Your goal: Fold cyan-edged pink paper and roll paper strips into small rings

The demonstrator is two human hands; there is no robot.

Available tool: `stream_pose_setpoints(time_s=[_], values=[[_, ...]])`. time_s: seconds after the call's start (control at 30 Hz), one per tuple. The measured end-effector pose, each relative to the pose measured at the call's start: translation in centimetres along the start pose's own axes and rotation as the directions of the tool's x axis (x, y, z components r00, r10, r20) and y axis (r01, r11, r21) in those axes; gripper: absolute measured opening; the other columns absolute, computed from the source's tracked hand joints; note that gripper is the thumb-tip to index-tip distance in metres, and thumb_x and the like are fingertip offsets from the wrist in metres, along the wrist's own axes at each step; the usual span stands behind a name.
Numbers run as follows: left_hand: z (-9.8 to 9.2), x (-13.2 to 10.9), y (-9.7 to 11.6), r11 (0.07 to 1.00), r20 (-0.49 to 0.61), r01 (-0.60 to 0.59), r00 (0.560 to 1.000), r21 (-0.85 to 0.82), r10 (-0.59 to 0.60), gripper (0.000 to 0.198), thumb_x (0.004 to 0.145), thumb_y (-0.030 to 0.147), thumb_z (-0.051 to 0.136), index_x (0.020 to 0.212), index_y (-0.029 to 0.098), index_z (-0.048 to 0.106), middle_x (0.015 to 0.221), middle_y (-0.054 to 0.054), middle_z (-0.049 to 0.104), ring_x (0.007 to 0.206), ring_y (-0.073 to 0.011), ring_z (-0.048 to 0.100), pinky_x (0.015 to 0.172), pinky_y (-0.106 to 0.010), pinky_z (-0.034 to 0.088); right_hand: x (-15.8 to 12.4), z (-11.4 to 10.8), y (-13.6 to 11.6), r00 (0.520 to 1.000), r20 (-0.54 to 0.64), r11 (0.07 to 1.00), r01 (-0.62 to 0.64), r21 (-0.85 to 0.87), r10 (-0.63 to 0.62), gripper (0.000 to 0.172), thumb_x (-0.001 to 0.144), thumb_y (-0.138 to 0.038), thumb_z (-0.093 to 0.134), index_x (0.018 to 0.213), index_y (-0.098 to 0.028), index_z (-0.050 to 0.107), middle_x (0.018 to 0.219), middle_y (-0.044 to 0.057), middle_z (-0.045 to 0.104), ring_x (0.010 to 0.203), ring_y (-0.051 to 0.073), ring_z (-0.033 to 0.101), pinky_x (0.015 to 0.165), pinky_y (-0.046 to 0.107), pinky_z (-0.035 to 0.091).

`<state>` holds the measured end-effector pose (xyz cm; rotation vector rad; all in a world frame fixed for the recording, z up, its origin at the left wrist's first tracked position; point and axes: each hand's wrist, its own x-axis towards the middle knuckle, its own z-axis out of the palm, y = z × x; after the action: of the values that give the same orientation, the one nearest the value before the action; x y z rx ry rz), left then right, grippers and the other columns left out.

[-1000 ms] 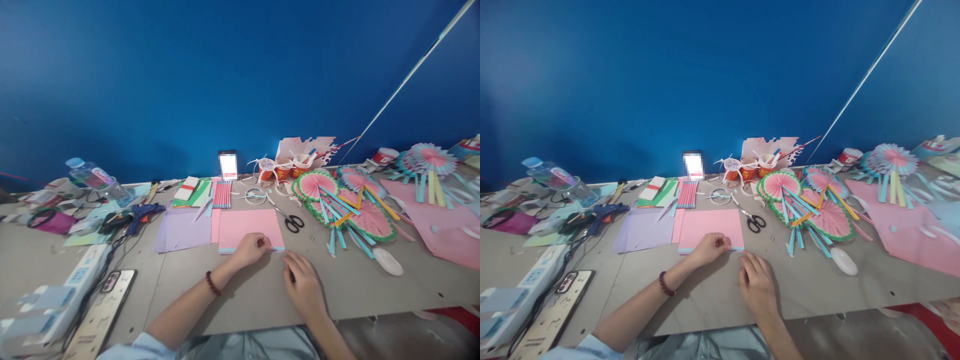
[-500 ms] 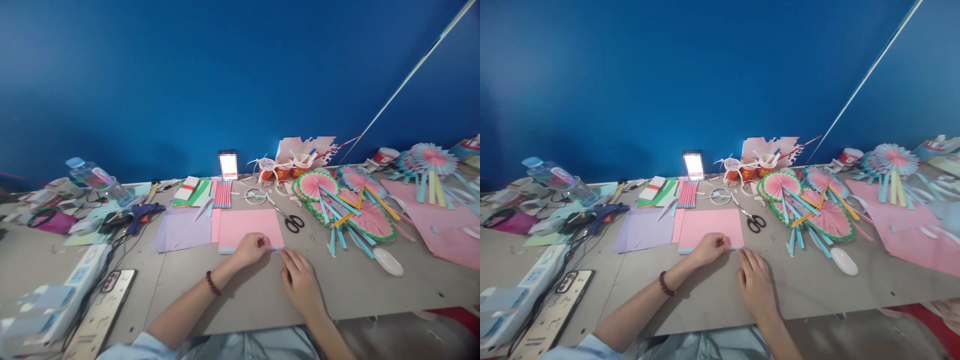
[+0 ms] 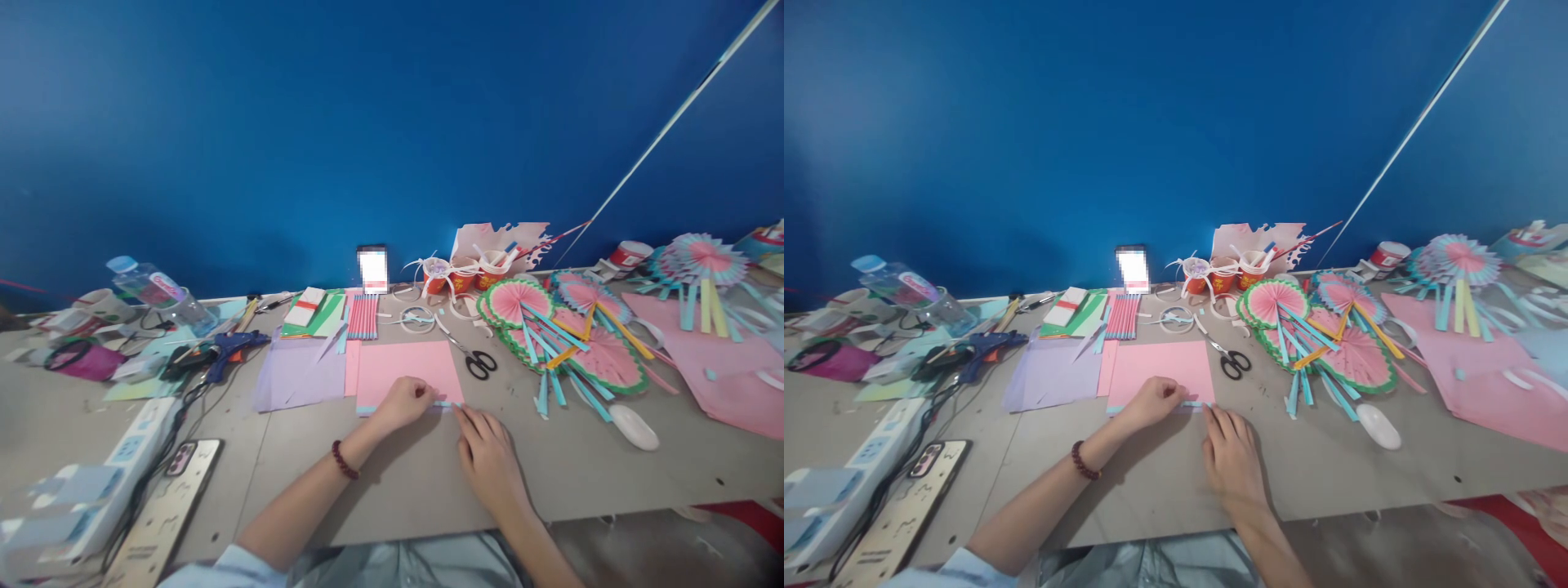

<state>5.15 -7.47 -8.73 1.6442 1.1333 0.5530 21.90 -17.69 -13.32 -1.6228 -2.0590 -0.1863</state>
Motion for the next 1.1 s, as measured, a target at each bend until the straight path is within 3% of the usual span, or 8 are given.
stream_pose_setpoints(time_s=[0.13, 0.3, 0.43, 0.6, 0.83, 0.93, 1.1], values=[[-0.6, -0.2, 0.2, 0.998, 0.028, 0.042, 0.999, 0.05, -0.044, 0.04, 0.078, 0.042, 0.05, 0.048, 0.017, 0.042, 0.049, 0.005, 0.033, 0.052, -0.0099, 0.034, 0.051, -0.025, 0.026, 0.1, 0.0, 0.0, 1.0, -0.017, 1.0, 0.014, 0.0, -0.014, 0.042, 0.083, -0.011, 0.041, 0.119, -0.017, 0.064, 0.108, 0.008, 0.069, 0.097, 0.023, 0.057, 0.086, 0.037, 0.048], [-0.6, -0.4, 0.3, 0.996, 0.044, 0.047, 0.998, 0.082, -0.05, 0.021, 0.071, 0.03, 0.054, 0.06, 0.014, 0.061, 0.057, 0.002, 0.053, 0.057, -0.0113, 0.046, 0.055, -0.022, 0.033, 0.0, -0.1, -0.3, 1.0, -0.002, 0.999, -0.025, 0.024, 0.025, 0.041, 0.086, -0.012, 0.04, 0.121, -0.018, 0.061, 0.111, 0.008, 0.068, 0.099, 0.023, 0.056, 0.088, 0.038, 0.047], [-0.4, -0.5, 0.6, 0.973, -0.008, 0.027, 1.0, 0.229, -0.026, 0.023, 0.075, 0.029, 0.052, 0.061, 0.014, 0.063, 0.057, 0.0, 0.057, 0.056, -0.0122, 0.049, 0.054, -0.023, 0.034, -0.1, -0.1, -0.4, 0.999, 0.013, 0.999, -0.033, 0.031, 0.033, 0.042, 0.086, -0.012, 0.04, 0.121, -0.019, 0.062, 0.111, 0.008, 0.067, 0.099, 0.022, 0.056, 0.088, 0.037, 0.046], [0.1, -0.8, 1.3, 0.879, -0.045, 0.011, 0.999, 0.477, 0.011, 0.024, 0.082, 0.025, 0.048, 0.067, 0.015, 0.065, 0.064, -0.004, 0.064, 0.061, -0.0147, 0.055, 0.057, -0.025, 0.036, -0.1, -0.1, -0.4, 0.997, 0.055, 0.998, -0.059, 0.013, 0.059, 0.043, 0.086, -0.009, 0.04, 0.121, -0.016, 0.063, 0.113, 0.009, 0.067, 0.102, 0.023, 0.054, 0.091, 0.038, 0.044], [0.7, -1.5, 1.3, 0.677, -0.032, -0.008, 0.998, 0.736, 0.046, 0.025, 0.09, 0.023, 0.04, 0.092, 0.016, 0.064, 0.093, -0.009, 0.068, 0.078, -0.0203, 0.064, 0.067, -0.028, 0.044, 0.0, -0.1, -0.5, 0.995, 0.077, 0.998, -0.068, 0.008, 0.068, 0.043, 0.085, -0.007, 0.041, 0.12, -0.015, 0.064, 0.114, 0.009, 0.067, 0.103, 0.022, 0.054, 0.092, 0.037, 0.043], [0.0, -1.4, 1.0, 0.646, -0.03, 0.014, 0.999, 0.763, 0.013, 0.025, 0.089, 0.018, 0.04, 0.095, 0.016, 0.063, 0.097, -0.01, 0.067, 0.083, -0.0213, 0.065, 0.069, -0.029, 0.045, 0.0, -0.1, -0.4, 0.994, 0.087, 0.998, -0.069, 0.006, 0.068, 0.042, 0.085, -0.008, 0.042, 0.121, -0.014, 0.063, 0.115, 0.009, 0.067, 0.103, 0.023, 0.053, 0.092, 0.037, 0.043], [-1.4, -1.1, 0.7, 0.688, -0.063, 0.055, 0.998, 0.723, -0.013, 0.023, 0.09, 0.018, 0.039, 0.092, 0.017, 0.062, 0.096, -0.007, 0.067, 0.088, -0.0197, 0.064, 0.071, -0.028, 0.044, 0.0, -0.2, -0.4, 0.992, 0.11, 0.998, -0.064, -0.004, 0.064, 0.043, 0.085, -0.008, 0.042, 0.123, -0.013, 0.062, 0.116, 0.009, 0.067, 0.103, 0.023, 0.053, 0.092, 0.038, 0.044]])
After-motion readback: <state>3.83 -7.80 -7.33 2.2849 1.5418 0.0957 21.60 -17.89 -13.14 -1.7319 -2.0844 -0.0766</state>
